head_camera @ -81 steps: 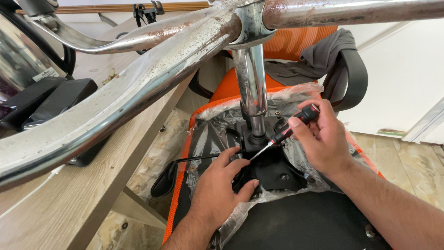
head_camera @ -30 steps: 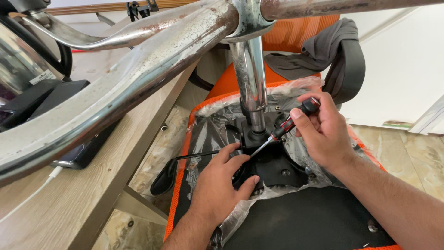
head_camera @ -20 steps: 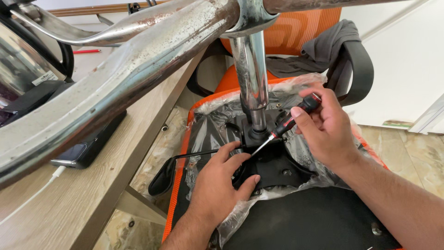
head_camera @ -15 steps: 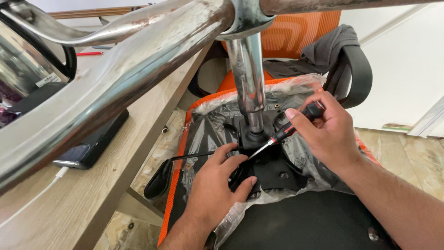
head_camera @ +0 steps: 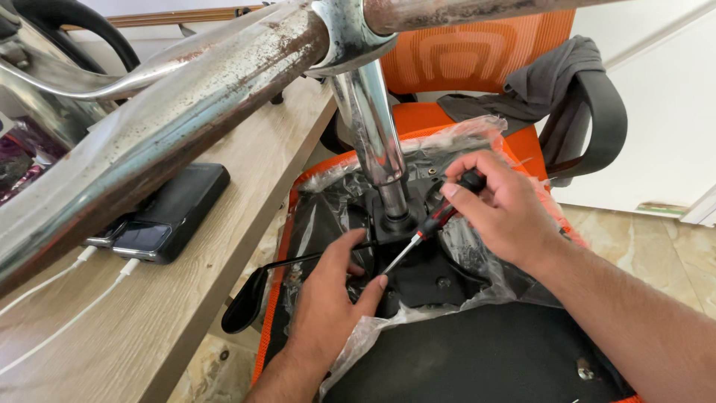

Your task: The person uses a screwdriver to tighten screws on the base of a chrome metal stand. They hold the base with one hand and turn the screwdriver with the other, working on multiple screw holes around the base.

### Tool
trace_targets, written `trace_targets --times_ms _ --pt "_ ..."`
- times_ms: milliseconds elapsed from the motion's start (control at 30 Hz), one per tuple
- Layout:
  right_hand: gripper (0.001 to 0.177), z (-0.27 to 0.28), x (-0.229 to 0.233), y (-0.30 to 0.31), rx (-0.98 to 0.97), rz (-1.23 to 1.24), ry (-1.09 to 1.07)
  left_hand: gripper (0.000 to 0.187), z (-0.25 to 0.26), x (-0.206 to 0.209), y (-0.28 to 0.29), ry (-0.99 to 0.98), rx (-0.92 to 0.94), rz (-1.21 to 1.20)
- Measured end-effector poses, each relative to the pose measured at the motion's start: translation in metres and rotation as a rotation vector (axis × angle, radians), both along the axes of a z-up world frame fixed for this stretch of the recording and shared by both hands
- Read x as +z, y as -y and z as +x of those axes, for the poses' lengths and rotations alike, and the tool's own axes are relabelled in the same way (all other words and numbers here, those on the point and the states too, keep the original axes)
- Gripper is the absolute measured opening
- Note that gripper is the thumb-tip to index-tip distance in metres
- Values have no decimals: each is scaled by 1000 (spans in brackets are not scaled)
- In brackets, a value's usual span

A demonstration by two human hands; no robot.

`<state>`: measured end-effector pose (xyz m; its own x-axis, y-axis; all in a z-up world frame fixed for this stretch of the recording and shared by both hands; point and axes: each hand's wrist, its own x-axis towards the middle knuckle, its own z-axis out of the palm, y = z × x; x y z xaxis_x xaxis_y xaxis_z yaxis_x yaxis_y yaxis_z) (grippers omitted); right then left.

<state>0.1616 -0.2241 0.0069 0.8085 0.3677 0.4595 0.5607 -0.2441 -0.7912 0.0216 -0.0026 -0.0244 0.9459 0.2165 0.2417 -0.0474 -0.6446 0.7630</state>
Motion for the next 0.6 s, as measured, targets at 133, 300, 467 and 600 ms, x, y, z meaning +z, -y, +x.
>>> trace_targets --times_ms 133,300,467,600 --pt "21 -3 0 -2 -10 1 -47 63 7 -3 -3 110 -19 -106" --pt "21 -2 2 -2 -5 38 -63 43 23 9 -8 -65 40 -3" --pt "21 3 -2 -1 -50 57 -80 39 36 23 -16 -138 -30 109" --pt "17 7 -1 -3 -48 134 -110 37 38 24 -20 -189 -45 78"
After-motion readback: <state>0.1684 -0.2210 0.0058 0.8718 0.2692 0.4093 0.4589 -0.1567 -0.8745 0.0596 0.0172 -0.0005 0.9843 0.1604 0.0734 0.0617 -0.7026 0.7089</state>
